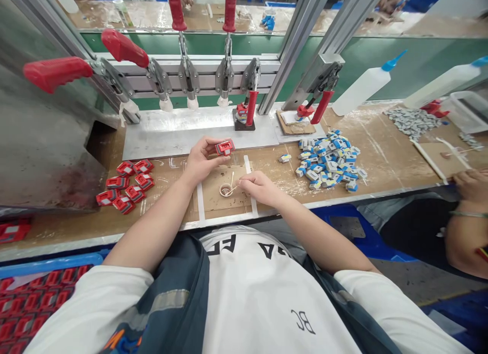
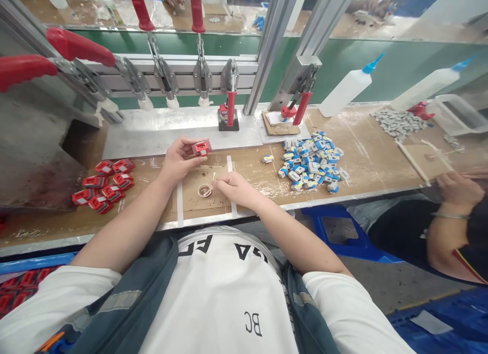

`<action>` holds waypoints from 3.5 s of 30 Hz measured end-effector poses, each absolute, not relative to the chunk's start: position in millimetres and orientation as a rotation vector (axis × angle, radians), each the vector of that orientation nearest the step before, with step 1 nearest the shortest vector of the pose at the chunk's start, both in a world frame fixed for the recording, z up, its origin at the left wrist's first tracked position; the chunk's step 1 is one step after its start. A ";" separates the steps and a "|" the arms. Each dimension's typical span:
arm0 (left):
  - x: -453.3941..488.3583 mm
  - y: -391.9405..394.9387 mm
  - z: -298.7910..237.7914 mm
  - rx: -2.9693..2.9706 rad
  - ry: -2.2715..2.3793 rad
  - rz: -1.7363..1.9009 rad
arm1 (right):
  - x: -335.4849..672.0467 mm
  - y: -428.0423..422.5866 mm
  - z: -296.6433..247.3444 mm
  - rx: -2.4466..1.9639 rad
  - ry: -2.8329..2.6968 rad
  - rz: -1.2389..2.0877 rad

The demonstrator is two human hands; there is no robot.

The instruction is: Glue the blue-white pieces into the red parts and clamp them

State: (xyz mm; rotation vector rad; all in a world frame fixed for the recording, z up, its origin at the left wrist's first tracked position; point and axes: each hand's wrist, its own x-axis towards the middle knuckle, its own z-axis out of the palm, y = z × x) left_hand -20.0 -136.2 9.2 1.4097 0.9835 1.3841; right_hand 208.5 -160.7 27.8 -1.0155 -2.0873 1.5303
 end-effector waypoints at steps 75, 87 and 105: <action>-21.6 -138.9 25.0 1.480 1.414 1.208 | 300.3 -91.1 42.4 -1.770 -2.574 0.148; -23.4 -153.7 47.2 1.568 1.487 1.375 | 278.3 -108.8 29.7 -0.799 -1.259 1.550; 27.2 -170.1 99.9 1.666 1.023 1.332 | 288.4 -165.2 67.6 -0.676 -1.274 1.564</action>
